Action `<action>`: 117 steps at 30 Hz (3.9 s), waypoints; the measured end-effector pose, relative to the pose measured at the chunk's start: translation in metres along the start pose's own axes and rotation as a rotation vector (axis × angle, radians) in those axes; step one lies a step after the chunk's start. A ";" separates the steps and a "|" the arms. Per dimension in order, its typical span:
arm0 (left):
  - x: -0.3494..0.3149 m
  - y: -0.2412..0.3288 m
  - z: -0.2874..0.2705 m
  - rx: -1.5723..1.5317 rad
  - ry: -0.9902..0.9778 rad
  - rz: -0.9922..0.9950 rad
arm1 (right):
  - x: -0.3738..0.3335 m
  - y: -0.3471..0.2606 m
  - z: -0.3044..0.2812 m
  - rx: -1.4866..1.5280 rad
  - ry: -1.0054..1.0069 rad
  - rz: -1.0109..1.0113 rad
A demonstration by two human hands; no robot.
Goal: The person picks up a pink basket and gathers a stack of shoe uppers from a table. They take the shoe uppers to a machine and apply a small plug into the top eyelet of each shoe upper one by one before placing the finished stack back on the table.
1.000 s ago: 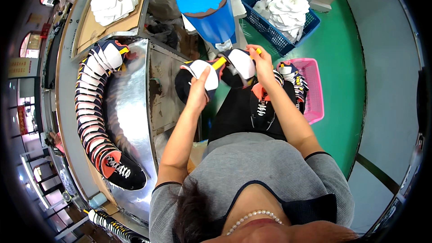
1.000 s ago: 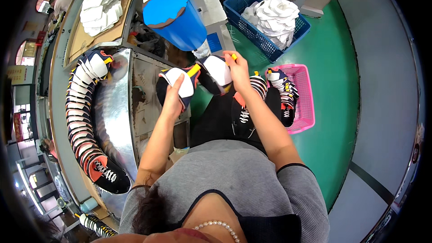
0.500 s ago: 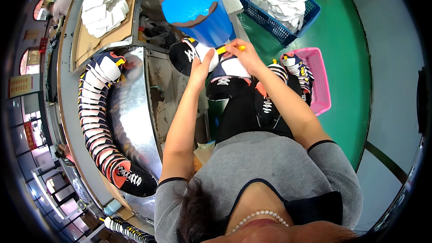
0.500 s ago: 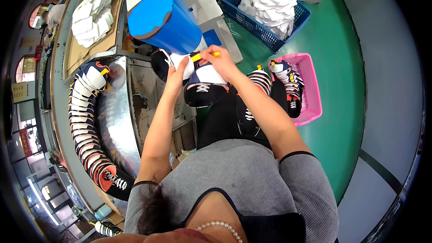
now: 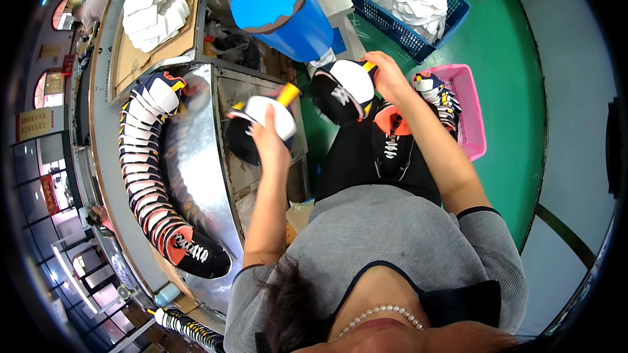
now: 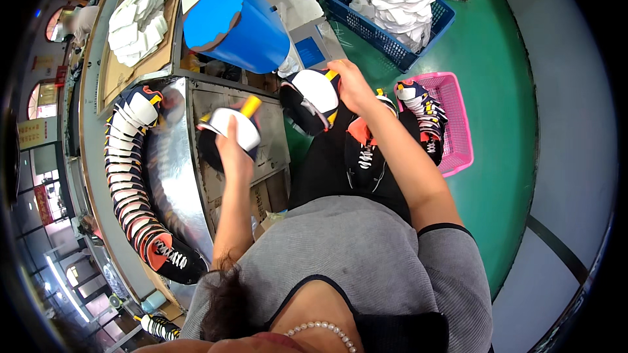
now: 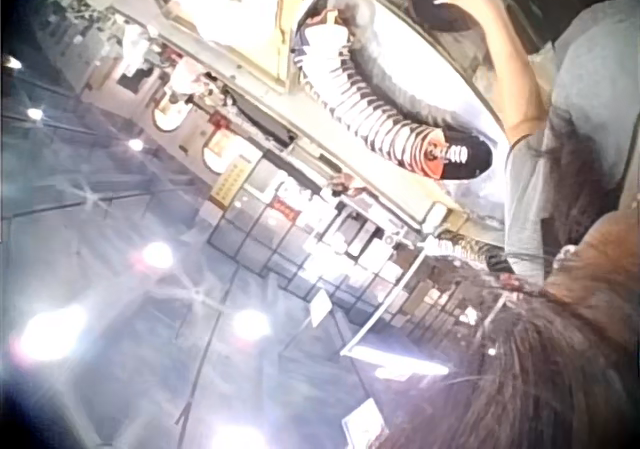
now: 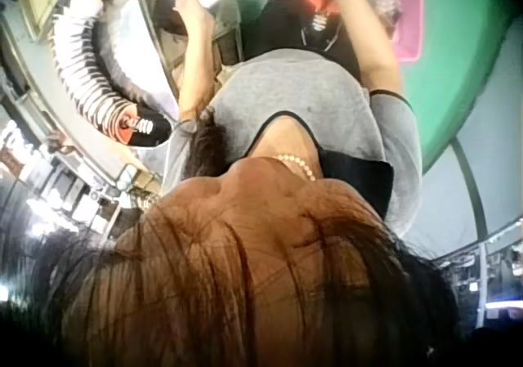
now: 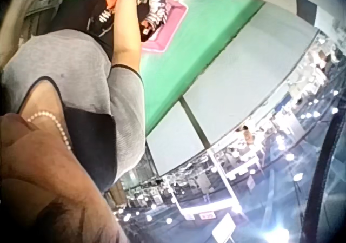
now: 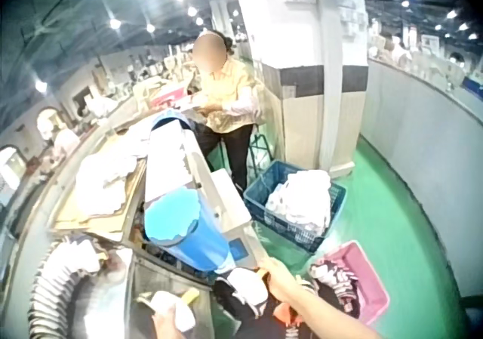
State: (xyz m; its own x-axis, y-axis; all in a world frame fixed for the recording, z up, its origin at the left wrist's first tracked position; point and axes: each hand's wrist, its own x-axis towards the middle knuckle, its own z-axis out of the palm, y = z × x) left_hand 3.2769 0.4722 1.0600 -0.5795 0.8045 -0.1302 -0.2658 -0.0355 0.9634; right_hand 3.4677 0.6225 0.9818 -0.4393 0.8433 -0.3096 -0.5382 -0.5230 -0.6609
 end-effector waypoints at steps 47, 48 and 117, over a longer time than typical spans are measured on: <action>-0.280 0.133 -0.165 -0.133 0.973 0.376 | -0.010 0.057 -0.200 -2.245 -0.271 0.194; -0.289 0.115 -0.206 -0.149 1.025 0.447 | -0.015 0.060 -0.198 -2.233 -0.274 0.159; 0.026 0.005 -0.002 0.215 -0.145 -0.230 | -0.028 -0.001 0.054 -0.819 -0.080 -0.240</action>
State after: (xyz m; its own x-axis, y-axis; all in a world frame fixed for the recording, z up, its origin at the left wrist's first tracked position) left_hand 3.2585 0.4919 1.0613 -0.4042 0.8532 -0.3297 -0.1989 0.2698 0.9421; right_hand 3.4422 0.5929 1.0282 -0.4457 0.8925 -0.0692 0.0529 -0.0508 -0.9973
